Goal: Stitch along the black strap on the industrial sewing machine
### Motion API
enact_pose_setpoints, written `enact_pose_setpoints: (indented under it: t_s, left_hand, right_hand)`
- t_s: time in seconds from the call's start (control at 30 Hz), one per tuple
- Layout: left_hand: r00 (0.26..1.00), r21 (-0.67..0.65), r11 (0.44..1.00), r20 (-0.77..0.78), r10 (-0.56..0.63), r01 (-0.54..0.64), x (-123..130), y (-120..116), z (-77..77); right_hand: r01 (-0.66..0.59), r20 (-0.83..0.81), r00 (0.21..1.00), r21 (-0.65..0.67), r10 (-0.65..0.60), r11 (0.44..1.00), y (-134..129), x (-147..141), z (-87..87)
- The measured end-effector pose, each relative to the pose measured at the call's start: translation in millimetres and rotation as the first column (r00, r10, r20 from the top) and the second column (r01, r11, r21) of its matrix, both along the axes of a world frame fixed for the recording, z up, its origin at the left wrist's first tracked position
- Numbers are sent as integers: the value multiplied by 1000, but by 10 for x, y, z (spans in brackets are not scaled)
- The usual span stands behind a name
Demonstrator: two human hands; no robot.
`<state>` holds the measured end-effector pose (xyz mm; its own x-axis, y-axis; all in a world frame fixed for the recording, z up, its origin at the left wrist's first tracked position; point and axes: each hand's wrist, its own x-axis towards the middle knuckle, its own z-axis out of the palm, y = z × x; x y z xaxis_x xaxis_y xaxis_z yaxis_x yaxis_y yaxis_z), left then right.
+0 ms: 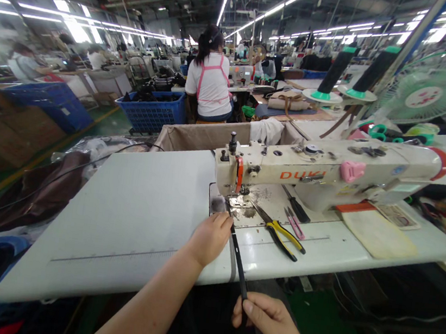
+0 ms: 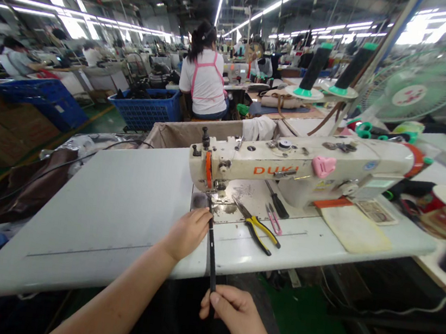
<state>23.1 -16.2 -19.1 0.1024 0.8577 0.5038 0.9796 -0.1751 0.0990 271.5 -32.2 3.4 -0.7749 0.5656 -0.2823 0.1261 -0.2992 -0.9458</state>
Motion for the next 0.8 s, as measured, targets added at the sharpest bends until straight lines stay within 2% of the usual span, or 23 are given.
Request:
enact_pose_setpoints:
  t_s: [0.27,0.53,0.8]
  left_hand:
    - [1000,-12,1000,14,-11,11,-2,-5,1]
    - [998,-39,999,61,19,-17,2,16,-25]
    - [994,-108,994,106,40,-29,-14,55,-61]
  right_hand:
    - [-15,-18,1000,-31,15,999,8,-8,5]
    - [-32,-5,999,39,33,999,12,12,-40]
    - [-59,-12,998,49,60,997,9,43,-49]
